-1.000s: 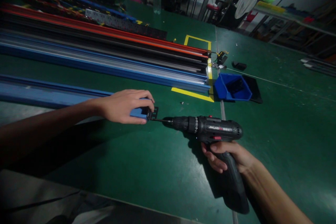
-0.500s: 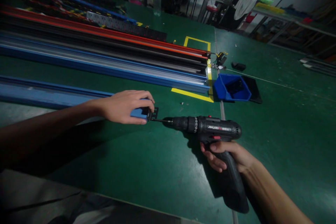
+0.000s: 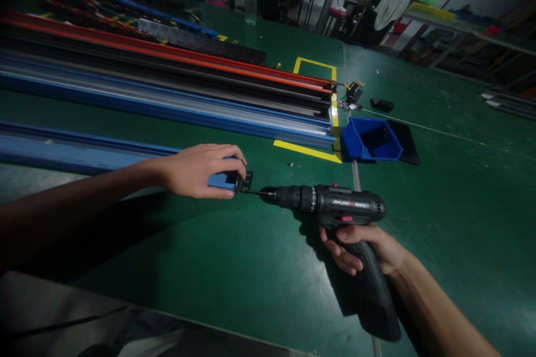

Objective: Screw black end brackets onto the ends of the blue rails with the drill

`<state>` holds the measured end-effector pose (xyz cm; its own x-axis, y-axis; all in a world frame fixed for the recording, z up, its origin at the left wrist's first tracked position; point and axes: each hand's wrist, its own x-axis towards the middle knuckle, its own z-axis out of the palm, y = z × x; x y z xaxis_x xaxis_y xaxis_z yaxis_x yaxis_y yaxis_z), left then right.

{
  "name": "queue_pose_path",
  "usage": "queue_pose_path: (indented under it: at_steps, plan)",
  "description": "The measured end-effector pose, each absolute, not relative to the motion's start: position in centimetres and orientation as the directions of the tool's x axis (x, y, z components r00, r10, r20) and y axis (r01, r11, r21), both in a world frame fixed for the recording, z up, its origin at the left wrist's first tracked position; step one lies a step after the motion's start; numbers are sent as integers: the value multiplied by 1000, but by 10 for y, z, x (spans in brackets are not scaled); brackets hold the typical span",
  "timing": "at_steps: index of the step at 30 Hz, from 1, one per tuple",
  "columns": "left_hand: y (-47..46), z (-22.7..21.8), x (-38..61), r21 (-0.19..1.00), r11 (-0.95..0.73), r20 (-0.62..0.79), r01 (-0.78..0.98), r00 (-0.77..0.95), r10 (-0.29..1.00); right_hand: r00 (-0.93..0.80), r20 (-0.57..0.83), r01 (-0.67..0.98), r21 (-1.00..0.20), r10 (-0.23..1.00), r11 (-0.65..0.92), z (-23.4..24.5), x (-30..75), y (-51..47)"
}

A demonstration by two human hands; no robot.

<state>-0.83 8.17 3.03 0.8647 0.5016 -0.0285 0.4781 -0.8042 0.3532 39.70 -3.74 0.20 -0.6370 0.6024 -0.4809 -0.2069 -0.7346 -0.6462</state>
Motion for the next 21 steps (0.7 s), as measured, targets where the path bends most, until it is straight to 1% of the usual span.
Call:
queue_pose_path:
  at_steps: [21]
  plan:
    - [81, 31, -8, 351, -801, -31, 484, 861, 507, -639, -478, -211, -644, 602, -735, 1, 398, -38]
